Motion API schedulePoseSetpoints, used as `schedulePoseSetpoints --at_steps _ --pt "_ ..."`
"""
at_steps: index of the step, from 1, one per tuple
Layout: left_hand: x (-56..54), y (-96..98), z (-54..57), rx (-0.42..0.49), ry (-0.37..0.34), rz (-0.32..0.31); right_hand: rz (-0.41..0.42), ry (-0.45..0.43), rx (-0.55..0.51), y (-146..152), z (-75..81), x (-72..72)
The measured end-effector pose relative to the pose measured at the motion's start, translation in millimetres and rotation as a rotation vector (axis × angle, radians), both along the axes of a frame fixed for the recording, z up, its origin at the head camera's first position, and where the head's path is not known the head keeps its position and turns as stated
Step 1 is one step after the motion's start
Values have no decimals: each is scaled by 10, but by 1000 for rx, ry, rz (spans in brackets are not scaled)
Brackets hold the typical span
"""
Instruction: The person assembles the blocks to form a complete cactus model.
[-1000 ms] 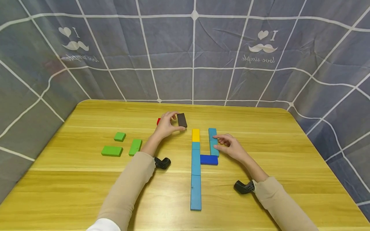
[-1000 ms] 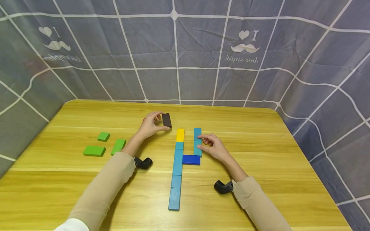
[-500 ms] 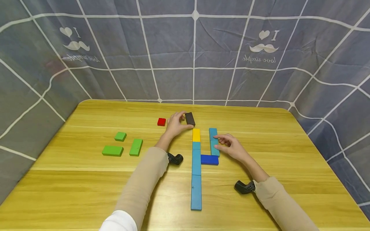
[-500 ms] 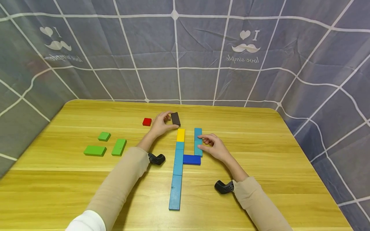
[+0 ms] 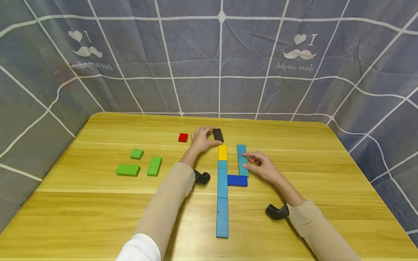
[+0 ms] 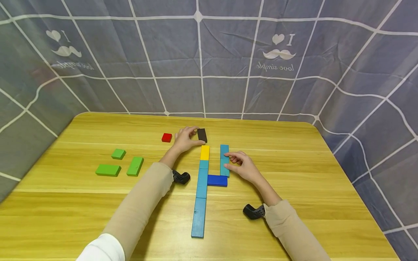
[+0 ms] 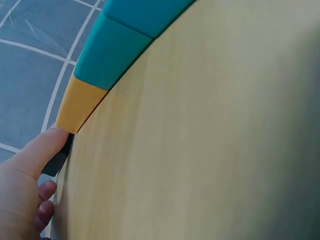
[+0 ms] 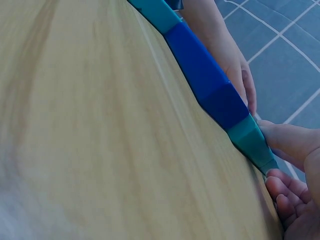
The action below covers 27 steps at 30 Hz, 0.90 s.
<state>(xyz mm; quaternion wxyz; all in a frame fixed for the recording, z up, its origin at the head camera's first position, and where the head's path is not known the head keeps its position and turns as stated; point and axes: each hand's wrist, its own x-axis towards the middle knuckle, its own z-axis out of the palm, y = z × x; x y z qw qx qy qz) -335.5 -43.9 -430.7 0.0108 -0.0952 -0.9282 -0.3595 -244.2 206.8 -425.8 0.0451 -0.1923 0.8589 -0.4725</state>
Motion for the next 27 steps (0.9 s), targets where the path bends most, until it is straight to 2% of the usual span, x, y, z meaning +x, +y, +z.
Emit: schedulePoseSetpoints --at_steps 2,7,13,20,27 --pt "0 -1 6 -11 -14 -11 3 8 -4 37 -88 -46" --pt "1 -16 15 0 -29 -28 10 14 -15 46 -89 -46" --pt "4 -17 14 35 -18 -11 12 14 -8 36 -69 -36" --pt "6 -12 15 -50 -34 -42 13 16 -9 37 -66 -36" --pt "16 -19 38 -61 -50 -74 2 2 -2 38 -75 -43"
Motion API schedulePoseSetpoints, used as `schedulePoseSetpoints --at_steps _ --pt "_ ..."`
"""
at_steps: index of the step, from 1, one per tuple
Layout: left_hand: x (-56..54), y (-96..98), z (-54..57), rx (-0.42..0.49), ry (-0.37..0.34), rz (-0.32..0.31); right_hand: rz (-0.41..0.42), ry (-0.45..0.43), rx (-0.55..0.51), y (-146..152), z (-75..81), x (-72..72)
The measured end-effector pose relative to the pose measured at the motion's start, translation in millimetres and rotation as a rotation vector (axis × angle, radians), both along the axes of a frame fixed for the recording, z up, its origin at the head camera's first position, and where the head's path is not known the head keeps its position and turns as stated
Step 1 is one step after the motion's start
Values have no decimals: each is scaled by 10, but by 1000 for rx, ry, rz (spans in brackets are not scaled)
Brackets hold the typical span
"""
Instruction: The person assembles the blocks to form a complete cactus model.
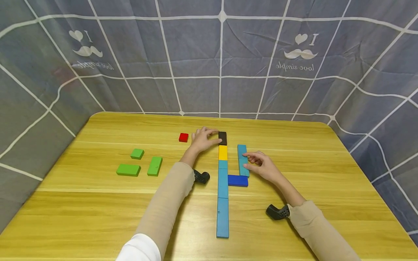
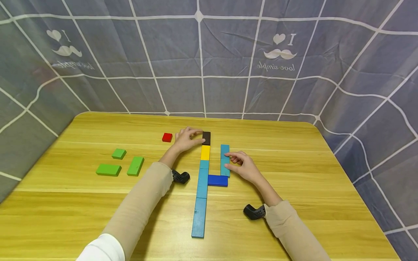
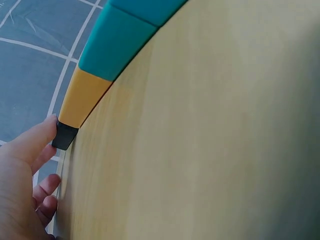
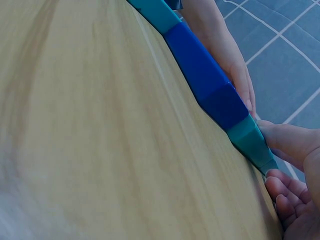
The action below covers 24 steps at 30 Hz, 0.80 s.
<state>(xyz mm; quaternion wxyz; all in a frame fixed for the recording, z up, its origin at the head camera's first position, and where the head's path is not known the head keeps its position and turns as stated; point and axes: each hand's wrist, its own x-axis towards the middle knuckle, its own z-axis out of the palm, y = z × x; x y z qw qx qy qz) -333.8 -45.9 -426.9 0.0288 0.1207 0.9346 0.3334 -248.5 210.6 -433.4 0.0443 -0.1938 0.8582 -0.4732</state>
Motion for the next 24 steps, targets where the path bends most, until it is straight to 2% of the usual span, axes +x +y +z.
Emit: schedulePoseSetpoints --at_steps 2,9,24 --pt "4 -2 4 0 -1 -4 -5 -9 -2 -11 22 12" --pt "9 -9 7 11 5 -6 -2 -24 -6 -123 285 154" --pt "15 -10 -1 22 13 -17 -10 -26 3 -130 313 173"
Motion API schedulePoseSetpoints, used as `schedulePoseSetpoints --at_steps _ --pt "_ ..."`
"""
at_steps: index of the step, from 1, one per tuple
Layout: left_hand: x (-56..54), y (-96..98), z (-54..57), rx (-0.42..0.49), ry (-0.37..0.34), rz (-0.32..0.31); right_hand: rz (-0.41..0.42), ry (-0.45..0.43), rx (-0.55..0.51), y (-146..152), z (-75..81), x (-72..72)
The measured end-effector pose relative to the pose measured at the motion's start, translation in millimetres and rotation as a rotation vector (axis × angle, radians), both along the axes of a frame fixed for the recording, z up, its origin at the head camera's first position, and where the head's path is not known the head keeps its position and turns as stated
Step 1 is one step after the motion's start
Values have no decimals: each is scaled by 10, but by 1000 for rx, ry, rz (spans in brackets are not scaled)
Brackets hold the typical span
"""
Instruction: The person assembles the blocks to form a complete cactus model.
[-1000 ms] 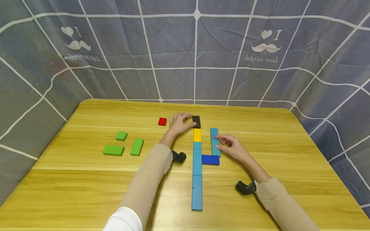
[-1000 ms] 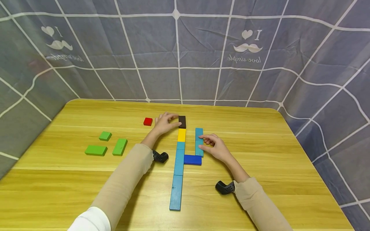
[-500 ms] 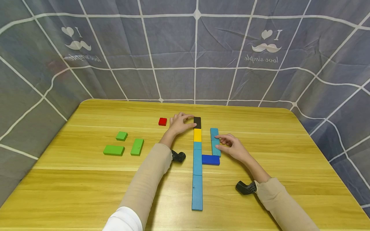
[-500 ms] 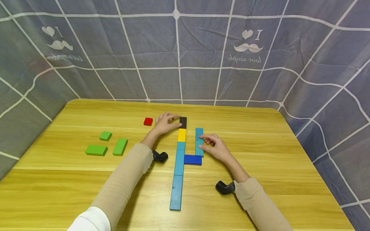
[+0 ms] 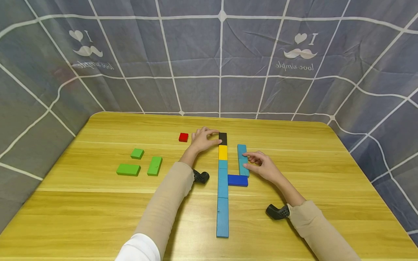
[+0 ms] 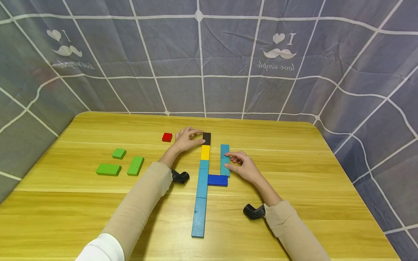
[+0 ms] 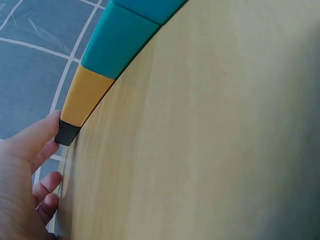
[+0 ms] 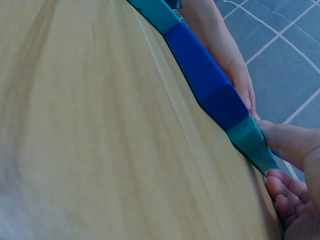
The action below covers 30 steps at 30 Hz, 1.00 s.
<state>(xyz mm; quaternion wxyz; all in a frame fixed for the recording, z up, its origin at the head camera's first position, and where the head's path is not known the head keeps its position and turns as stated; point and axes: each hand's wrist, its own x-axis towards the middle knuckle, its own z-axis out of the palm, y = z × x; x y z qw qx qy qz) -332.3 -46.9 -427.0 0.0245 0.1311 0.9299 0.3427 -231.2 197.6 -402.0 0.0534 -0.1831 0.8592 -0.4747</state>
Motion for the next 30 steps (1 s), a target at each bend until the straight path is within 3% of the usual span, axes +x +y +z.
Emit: schedulePoseSetpoints --at_steps 12,19,22,26,30 --pt "-13 -19 -33 22 23 -17 -1 7 -2 -3 -9 12" --pt "19 -144 -17 267 107 -5 -4 7 2 -6 -19 20" --pt "47 -265 36 314 157 22 -3 8 -4 -3 -25 17" --pt "101 -482 109 264 195 53 -2 12 4 1 -35 13" --pt "159 -711 161 152 176 63 -2 12 5 9 -40 15"
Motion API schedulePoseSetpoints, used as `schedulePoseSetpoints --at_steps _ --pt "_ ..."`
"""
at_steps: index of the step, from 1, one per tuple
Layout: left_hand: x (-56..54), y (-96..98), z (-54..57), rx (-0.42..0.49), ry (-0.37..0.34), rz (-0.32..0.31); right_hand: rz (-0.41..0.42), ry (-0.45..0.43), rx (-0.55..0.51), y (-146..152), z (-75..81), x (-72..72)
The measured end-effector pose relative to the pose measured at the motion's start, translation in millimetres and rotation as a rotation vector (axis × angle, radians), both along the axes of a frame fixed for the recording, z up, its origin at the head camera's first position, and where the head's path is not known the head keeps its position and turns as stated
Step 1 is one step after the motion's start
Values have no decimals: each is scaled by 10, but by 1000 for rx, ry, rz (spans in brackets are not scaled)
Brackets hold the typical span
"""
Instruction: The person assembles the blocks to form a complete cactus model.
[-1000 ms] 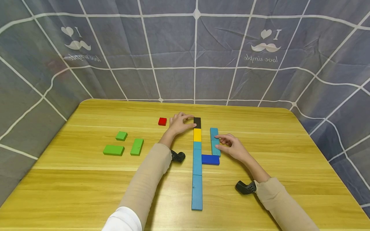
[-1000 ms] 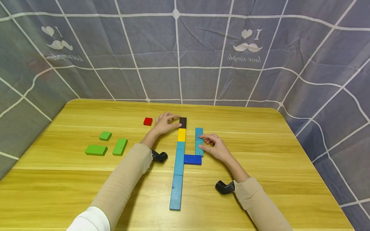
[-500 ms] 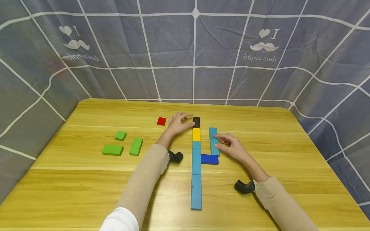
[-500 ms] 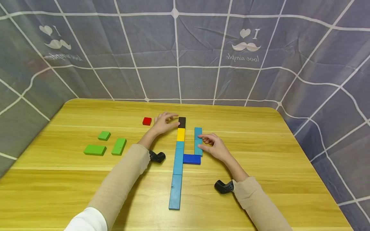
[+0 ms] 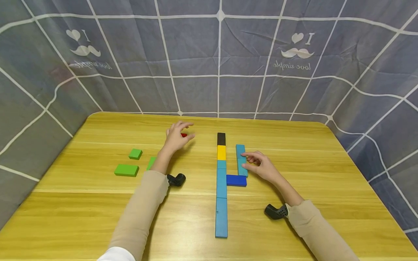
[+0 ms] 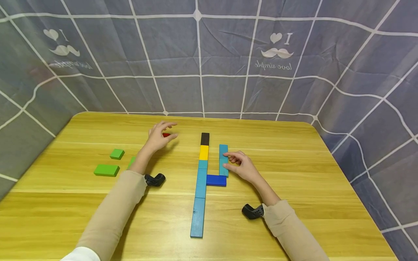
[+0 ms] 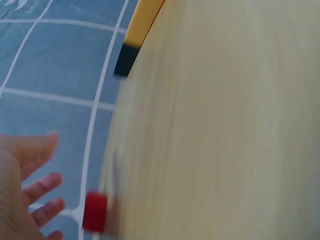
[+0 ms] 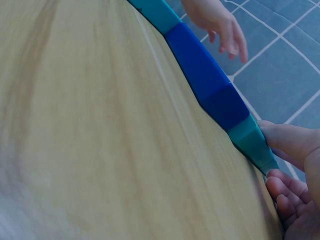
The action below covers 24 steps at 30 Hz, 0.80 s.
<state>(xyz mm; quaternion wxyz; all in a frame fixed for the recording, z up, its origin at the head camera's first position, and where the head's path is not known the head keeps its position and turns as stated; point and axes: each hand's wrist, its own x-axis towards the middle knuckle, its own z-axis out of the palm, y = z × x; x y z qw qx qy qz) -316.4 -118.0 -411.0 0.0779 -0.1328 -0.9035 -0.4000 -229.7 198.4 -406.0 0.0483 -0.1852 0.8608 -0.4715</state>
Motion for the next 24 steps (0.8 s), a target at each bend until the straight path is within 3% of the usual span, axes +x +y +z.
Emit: schedulePoseSetpoints --at_steps 5,10,24 --pt "45 -229 9 -96 -73 -7 -5 5 1 2 -2 2" --pt "58 -374 -41 -128 -133 4 -4 10 3 -7 -4 -3" --pt "63 -455 -106 -138 -131 5 -1 0 0 -3 15 -13"
